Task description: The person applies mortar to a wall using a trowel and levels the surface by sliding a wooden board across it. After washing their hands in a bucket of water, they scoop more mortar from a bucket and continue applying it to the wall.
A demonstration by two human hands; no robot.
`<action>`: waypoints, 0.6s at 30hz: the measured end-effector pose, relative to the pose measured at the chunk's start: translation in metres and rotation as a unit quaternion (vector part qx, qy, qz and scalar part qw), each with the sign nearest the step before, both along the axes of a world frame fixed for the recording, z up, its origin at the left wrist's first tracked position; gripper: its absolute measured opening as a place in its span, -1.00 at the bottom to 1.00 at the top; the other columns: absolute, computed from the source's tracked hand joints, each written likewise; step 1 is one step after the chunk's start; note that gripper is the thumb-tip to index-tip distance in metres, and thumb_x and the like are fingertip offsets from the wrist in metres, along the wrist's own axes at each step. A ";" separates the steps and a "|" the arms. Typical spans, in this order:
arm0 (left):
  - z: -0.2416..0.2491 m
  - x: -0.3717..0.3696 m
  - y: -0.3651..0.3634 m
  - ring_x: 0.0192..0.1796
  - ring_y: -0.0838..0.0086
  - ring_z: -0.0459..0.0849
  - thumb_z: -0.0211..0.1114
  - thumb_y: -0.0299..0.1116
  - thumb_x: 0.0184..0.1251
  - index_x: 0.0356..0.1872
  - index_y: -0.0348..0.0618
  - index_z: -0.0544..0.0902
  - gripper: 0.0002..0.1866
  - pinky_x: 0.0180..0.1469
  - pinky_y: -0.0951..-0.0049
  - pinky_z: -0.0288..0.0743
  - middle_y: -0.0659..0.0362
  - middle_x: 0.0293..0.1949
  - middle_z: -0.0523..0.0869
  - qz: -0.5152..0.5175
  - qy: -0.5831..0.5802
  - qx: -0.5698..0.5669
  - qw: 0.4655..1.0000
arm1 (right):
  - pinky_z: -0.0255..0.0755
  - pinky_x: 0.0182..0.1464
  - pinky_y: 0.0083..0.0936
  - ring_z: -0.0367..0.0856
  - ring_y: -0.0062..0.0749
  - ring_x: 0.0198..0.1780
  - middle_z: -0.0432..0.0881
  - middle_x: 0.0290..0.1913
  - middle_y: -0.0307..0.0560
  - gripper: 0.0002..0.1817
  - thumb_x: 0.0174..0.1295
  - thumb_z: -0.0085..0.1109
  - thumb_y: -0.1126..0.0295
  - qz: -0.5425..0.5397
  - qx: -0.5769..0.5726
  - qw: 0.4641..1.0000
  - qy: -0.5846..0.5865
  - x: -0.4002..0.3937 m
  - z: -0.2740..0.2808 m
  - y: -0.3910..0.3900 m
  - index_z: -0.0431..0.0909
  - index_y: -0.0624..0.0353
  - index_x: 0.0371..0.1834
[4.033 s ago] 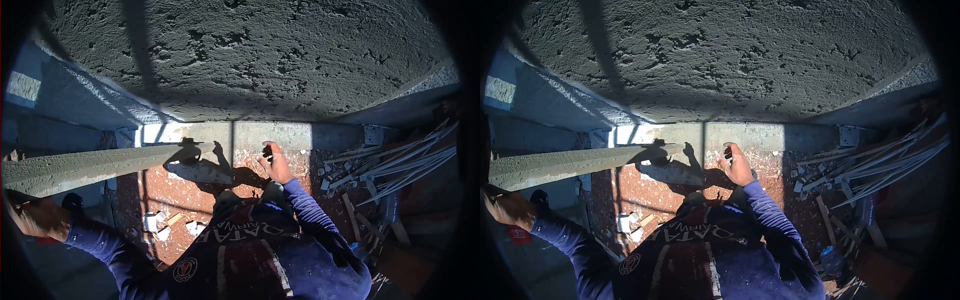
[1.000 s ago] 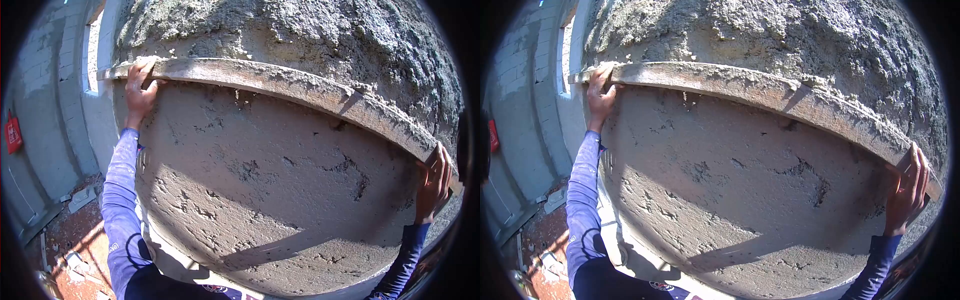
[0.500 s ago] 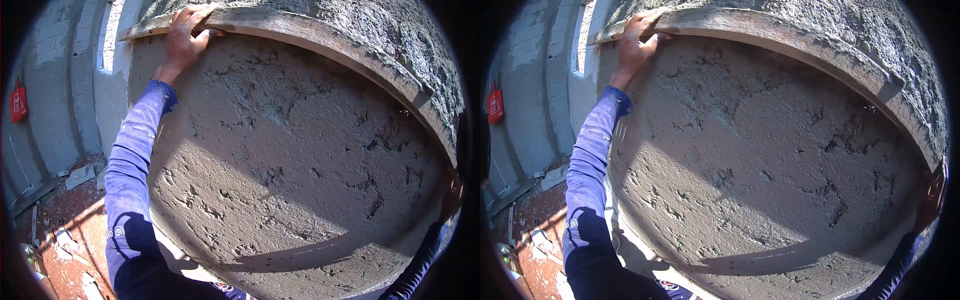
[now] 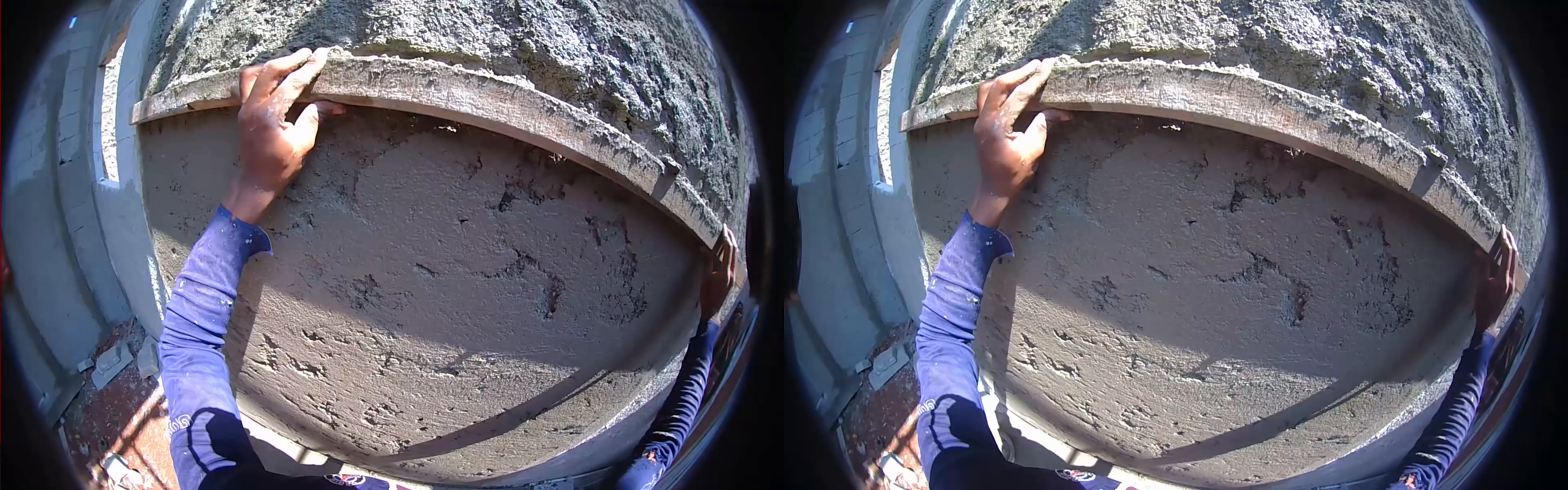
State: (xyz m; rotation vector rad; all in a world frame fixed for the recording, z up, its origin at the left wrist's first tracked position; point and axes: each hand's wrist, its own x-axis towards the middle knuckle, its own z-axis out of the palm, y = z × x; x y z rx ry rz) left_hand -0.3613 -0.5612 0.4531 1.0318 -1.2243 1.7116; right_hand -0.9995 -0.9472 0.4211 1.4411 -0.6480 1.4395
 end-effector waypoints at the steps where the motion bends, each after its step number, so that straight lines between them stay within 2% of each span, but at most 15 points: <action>1: 0.013 0.005 -0.002 0.08 0.34 0.49 0.35 -0.59 -0.05 0.16 0.00 0.65 -0.40 0.24 0.32 0.33 0.24 0.05 0.64 0.007 -0.003 -0.012 1.000 | 0.34 0.32 -0.30 0.41 -0.17 0.36 0.48 0.30 -0.01 -0.46 0.30 0.23 0.28 -0.007 -0.015 1.000 0.005 0.006 0.019 0.002 0.38 0.10 0.34; 3: 0.026 0.026 0.005 0.07 0.36 0.50 0.39 -0.54 0.03 0.18 0.05 0.64 -0.43 0.19 0.38 0.37 0.25 0.01 0.65 -0.036 0.005 -0.018 0.999 | 0.35 0.32 -0.33 0.42 -0.20 0.35 0.48 0.30 -0.06 -0.58 0.29 0.23 0.31 -0.015 -0.023 0.999 0.017 0.025 0.051 0.010 0.52 0.07 0.21; 5: 0.034 0.054 0.026 0.01 0.36 0.55 0.42 -0.46 0.11 0.19 0.05 0.63 -0.47 0.10 0.43 0.44 0.22 -0.03 0.65 -0.018 0.013 0.001 1.000 | 0.37 0.30 -0.35 0.44 -0.22 0.34 0.50 0.30 -0.11 -0.72 0.27 0.24 0.30 -0.038 -0.050 0.997 0.051 0.054 0.072 0.029 0.66 0.04 0.04; 6: 0.032 0.064 0.036 -0.02 0.37 0.58 0.37 -0.49 0.15 0.20 0.04 0.62 -0.49 0.10 0.41 0.43 0.21 -0.05 0.64 -0.032 0.090 0.013 0.995 | 0.39 0.28 -0.35 0.45 -0.23 0.33 0.51 0.29 -0.14 -0.77 0.26 0.25 0.28 -0.047 -0.068 0.994 0.070 0.069 0.080 0.040 0.72 0.02 -0.07; 7: 0.035 0.092 0.048 0.02 0.37 0.60 0.29 -0.57 0.18 0.21 -0.01 0.61 -0.49 0.12 0.41 0.44 0.20 -0.03 0.64 0.052 0.033 -0.024 0.998 | 0.42 0.24 -0.34 0.49 -0.22 0.29 0.53 0.26 -0.13 -0.74 0.24 0.27 0.23 -0.036 -0.060 0.996 0.051 0.098 0.079 0.064 0.71 0.03 -0.05; 8: 0.037 0.117 0.056 0.13 0.34 0.58 0.23 -0.65 0.17 0.22 -0.10 0.58 -0.48 0.16 0.38 0.44 0.16 0.02 0.62 0.037 0.028 -0.023 0.999 | 0.45 0.21 -0.32 0.52 -0.21 0.24 0.55 0.22 -0.13 -0.70 0.22 0.29 0.17 -0.025 -0.053 0.998 0.032 0.127 0.078 0.088 0.70 0.03 -0.04; 9: 0.031 0.135 0.062 0.21 0.28 0.53 0.22 -0.67 0.15 0.23 -0.16 0.55 -0.46 0.24 0.38 0.41 0.10 0.12 0.59 -0.147 0.109 0.040 0.982 | 0.50 0.14 -0.29 0.59 -0.17 0.14 0.59 0.16 -0.08 -0.53 0.14 0.35 0.09 -0.005 -0.074 0.997 0.010 0.142 0.078 0.102 0.62 0.07 0.07; 10: 0.025 0.129 0.075 0.25 0.19 0.51 0.21 -0.66 0.18 0.22 -0.19 0.54 -0.48 0.30 0.33 0.36 0.03 0.17 0.57 0.052 0.037 0.004 0.998 | 0.53 0.07 -0.28 0.64 -0.15 0.06 0.62 0.08 -0.05 -0.40 0.06 0.39 0.01 -0.019 -0.122 0.991 0.051 0.152 0.074 0.108 0.55 0.09 0.12; 11: 0.012 0.158 0.086 0.28 0.14 0.48 0.21 -0.64 0.22 0.22 -0.19 0.54 -0.52 0.36 0.30 0.29 0.00 0.20 0.55 0.139 0.032 -0.028 0.989 | 0.56 0.00 -0.32 0.65 -0.18 0.02 0.63 0.04 -0.08 -0.43 0.04 0.40 0.00 -0.028 -0.144 0.987 0.062 0.156 0.068 0.111 0.58 0.09 0.06; 12: -0.003 0.176 0.091 0.29 0.15 0.46 0.23 -0.59 0.24 0.22 -0.19 0.53 -0.53 0.38 0.30 0.26 0.00 0.21 0.54 0.169 0.053 -0.037 0.983 | 0.59 -0.08 -0.36 0.65 -0.22 -0.01 0.64 0.01 -0.14 -0.44 0.01 0.42 0.04 0.022 -0.112 0.993 0.040 0.160 0.057 0.114 0.58 0.09 0.05; 13: -0.017 0.194 0.095 0.30 0.15 0.44 0.26 -0.55 0.25 0.23 -0.19 0.53 -0.53 0.39 0.29 0.24 0.01 0.22 0.54 0.200 0.075 -0.045 0.976 | 0.60 -0.12 -0.38 0.66 -0.25 -0.03 0.64 0.00 -0.18 -0.44 -0.03 0.45 0.07 0.018 -0.127 0.991 0.045 0.154 0.048 0.116 0.58 0.07 0.03; 15: -0.037 0.143 0.075 0.29 0.26 0.45 0.29 -0.57 0.22 0.28 -0.13 0.52 -0.46 0.32 0.25 0.37 0.10 0.19 0.56 -0.007 0.113 0.057 0.992 | 0.60 -0.08 -0.35 0.63 -0.24 0.03 0.62 0.03 -0.15 -0.42 -0.01 0.45 0.10 -0.008 -0.060 0.998 0.026 0.124 0.025 0.104 0.54 0.02 0.10; 16: -0.044 0.125 0.058 0.27 0.29 0.46 0.27 -0.65 0.17 0.30 -0.08 0.51 -0.40 0.26 0.34 0.42 0.13 0.17 0.55 -0.046 0.131 0.045 0.989 | 0.58 -0.04 -0.33 0.62 -0.20 0.06 0.62 0.05 -0.13 -0.42 0.01 0.44 0.13 -0.005 -0.042 0.999 0.014 0.102 0.016 0.099 0.53 0.02 0.12; 17: -0.044 0.088 0.041 0.25 0.31 0.47 0.24 -0.70 0.15 0.30 -0.04 0.52 -0.37 0.22 0.39 0.44 0.14 0.18 0.53 0.014 0.104 0.042 0.994 | 0.57 -0.01 -0.30 0.60 -0.17 0.08 0.61 0.06 -0.10 -0.43 0.04 0.43 0.15 0.020 -0.029 0.999 0.011 0.097 0.015 0.089 0.52 0.03 0.14; 18: -0.040 0.066 0.030 0.24 0.31 0.48 0.24 -0.71 0.14 0.30 -0.02 0.52 -0.37 0.23 0.39 0.44 0.14 0.18 0.52 0.011 0.090 0.047 0.995 | 0.56 0.02 -0.29 0.60 -0.12 0.09 0.61 0.08 -0.08 -0.43 0.03 0.44 0.15 0.013 -0.036 0.999 0.005 0.082 0.018 0.075 0.52 0.05 0.13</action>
